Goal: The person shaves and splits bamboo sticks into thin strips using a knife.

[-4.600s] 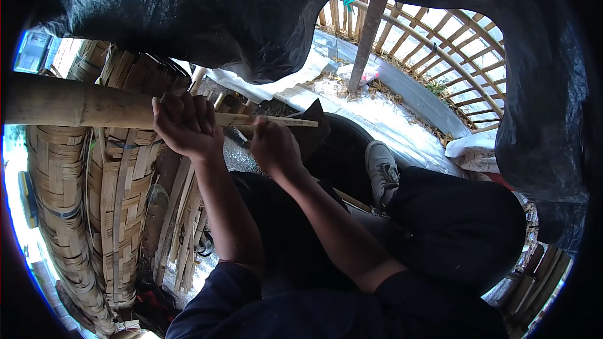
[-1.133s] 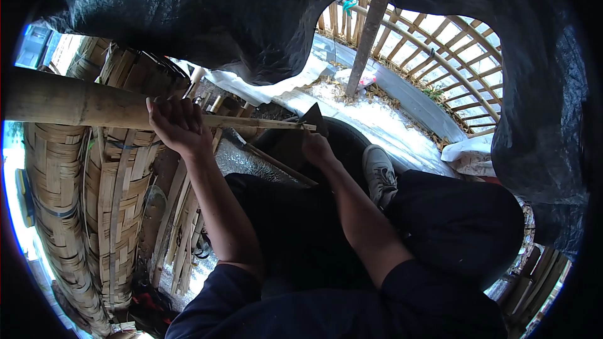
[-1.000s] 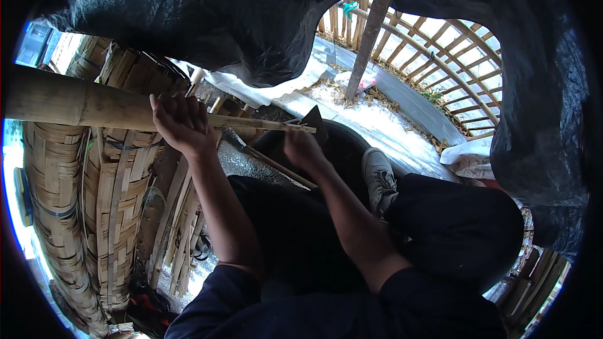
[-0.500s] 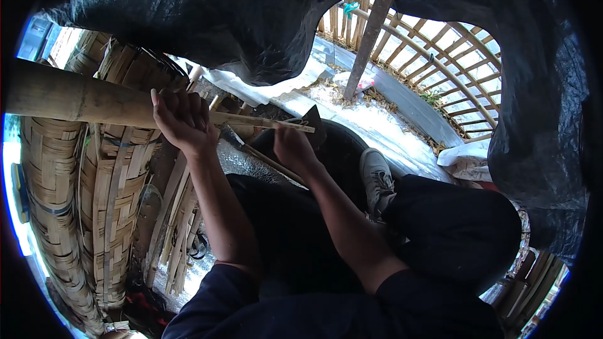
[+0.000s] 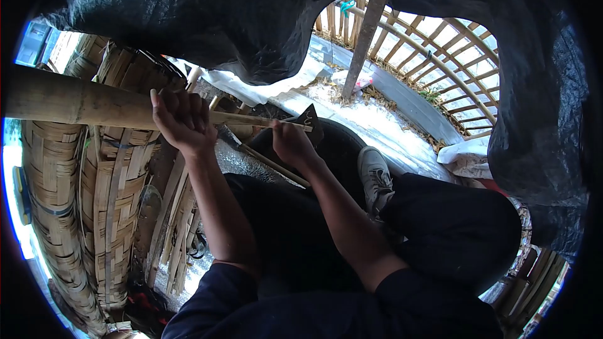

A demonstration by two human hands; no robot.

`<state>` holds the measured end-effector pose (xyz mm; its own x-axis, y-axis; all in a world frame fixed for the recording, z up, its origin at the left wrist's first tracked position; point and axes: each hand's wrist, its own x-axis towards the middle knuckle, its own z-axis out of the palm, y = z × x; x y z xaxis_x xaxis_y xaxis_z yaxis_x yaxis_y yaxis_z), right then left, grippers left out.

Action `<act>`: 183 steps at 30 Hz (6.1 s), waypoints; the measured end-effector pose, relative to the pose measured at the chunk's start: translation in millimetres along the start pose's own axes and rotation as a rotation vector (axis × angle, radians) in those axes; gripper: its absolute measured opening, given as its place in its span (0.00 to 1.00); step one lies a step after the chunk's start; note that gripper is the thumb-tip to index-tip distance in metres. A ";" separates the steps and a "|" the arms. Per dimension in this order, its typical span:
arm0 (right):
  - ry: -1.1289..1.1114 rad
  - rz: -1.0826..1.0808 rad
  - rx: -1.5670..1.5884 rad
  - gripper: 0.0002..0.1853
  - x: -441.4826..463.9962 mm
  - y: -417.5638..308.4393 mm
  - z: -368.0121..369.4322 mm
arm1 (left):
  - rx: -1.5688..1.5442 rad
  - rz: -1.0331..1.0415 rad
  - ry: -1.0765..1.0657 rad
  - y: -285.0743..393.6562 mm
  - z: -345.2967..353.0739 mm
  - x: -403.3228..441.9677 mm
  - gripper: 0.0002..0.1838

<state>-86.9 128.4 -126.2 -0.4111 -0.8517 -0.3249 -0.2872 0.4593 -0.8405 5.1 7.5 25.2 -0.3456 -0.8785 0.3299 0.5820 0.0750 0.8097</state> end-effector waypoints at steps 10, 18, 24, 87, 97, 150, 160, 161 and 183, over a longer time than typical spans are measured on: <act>0.067 0.164 -0.134 0.30 18.2 86.5 20.4 | -0.018 0.027 -0.032 -0.5 0.3 1.2 0.24; 0.218 -0.158 0.055 0.30 17.7 142.6 43.0 | 0.020 0.059 0.056 0.2 -19.5 5.1 0.24; 0.051 -0.035 -0.110 0.29 10.0 46.1 9.4 | -0.018 0.042 -0.026 -0.5 -2.9 3.2 0.23; 0.000 0.276 0.157 0.33 -0.8 110.8 10.4 | -0.263 -0.023 -0.169 -1.7 -19.7 5.1 0.21; 0.125 0.289 0.116 0.34 4.6 83.7 15.5 | -0.215 -0.024 -0.163 -2.9 -21.4 6.4 0.22; 0.069 0.445 0.248 0.30 22.6 82.2 -7.3 | -0.293 -0.310 -0.622 3.0 -8.4 1.7 0.23; 0.227 0.312 0.199 0.34 10.0 24.8 -6.4 | -0.193 -0.153 -0.419 -4.9 13.0 -2.5 0.28; 0.158 0.283 0.205 0.33 0.3 -6.5 -20.7 | -0.245 -0.152 -0.294 -6.2 16.3 -3.8 0.28; 0.026 0.023 0.170 0.28 -39.8 -67.4 -40.1 | -0.273 -0.020 -0.107 -16.2 -7.1 -0.2 0.21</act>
<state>-85.9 141.4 -39.2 -0.4390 -0.8337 -0.3349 -0.1283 0.4271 -0.8951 0.9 3.0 8.6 -0.4261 -0.8228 0.3760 0.7457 -0.0841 0.6610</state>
